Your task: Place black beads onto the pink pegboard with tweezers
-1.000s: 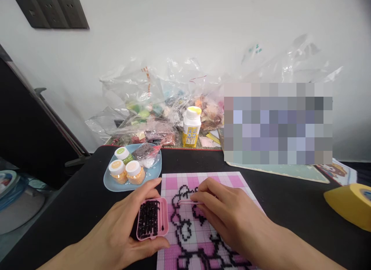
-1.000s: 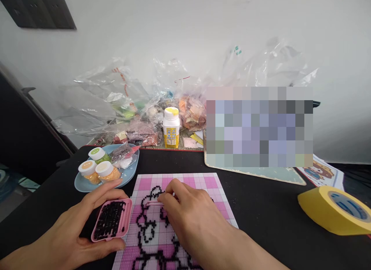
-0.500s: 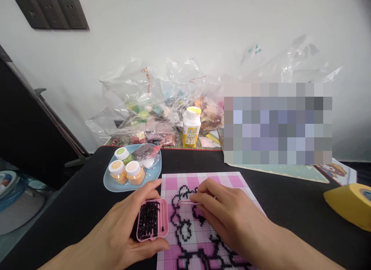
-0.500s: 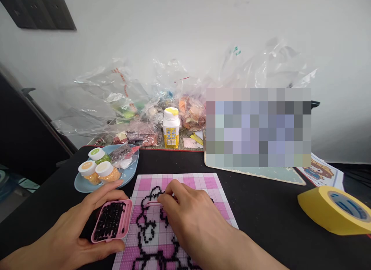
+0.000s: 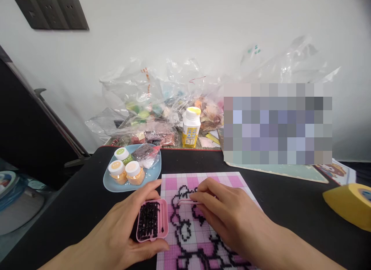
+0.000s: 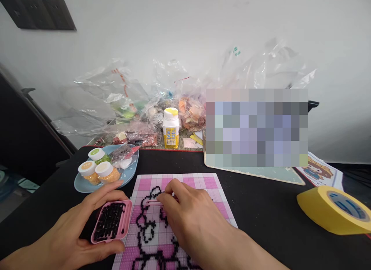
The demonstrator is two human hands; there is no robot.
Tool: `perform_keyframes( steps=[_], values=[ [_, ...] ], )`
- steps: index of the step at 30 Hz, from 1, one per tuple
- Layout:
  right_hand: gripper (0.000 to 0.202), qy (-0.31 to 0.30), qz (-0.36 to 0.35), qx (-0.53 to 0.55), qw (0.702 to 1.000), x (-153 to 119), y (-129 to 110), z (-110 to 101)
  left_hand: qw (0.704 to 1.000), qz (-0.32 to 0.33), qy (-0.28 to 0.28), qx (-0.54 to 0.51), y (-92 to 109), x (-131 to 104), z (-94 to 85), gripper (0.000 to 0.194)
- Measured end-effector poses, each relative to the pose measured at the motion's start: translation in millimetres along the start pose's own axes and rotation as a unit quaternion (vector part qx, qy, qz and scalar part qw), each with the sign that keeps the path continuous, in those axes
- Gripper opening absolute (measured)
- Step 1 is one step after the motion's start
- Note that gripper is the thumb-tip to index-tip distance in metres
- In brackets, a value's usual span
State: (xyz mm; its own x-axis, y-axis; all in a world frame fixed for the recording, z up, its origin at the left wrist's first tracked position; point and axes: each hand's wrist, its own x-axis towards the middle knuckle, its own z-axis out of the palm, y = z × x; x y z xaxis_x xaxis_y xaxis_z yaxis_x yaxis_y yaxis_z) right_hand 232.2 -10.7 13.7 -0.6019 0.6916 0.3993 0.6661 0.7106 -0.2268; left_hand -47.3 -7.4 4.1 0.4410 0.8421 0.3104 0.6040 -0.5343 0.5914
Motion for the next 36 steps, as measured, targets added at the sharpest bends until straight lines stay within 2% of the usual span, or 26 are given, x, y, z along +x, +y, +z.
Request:
perform_keyframes(
  steps=[5, 9, 13, 23, 32, 36],
  values=[
    [0.031, 0.002, 0.000, 0.006, 1.000, 0.2, -1.2, -0.4, 1.000, -0.004, -0.004, -0.003, -2.7, -2.4, 0.8, 0.078],
    [0.030, 0.011, -0.002, 0.006, 1.000, 0.3, -1.4, -0.5, 0.999, -0.004, -0.029, 0.020, -0.5, -1.2, -1.3, 0.074],
    [0.029, 0.022, -0.006, 0.002, 1.000, -0.1, -0.6, -0.1, 0.998, 0.034, -0.056, 0.024, 1.4, 2.0, -3.3, 0.070],
    [0.028, 0.031, -0.012, -0.007, 0.999, -1.4, 0.0, -1.0, 0.995, 0.077, -0.050, 0.028, -3.1, 2.7, -1.5, 0.064],
    [0.026, 0.062, -0.019, -0.013, 0.998, 0.0, 3.8, 1.4, 0.997, 0.028, -0.049, 0.044, -2.3, 0.2, -1.3, 0.066],
    [0.026, 0.080, -0.033, -0.011, 0.996, 0.4, 2.4, 1.7, 0.998, 0.023, -0.036, 0.037, -0.3, -1.0, -0.2, 0.073]
  ],
)
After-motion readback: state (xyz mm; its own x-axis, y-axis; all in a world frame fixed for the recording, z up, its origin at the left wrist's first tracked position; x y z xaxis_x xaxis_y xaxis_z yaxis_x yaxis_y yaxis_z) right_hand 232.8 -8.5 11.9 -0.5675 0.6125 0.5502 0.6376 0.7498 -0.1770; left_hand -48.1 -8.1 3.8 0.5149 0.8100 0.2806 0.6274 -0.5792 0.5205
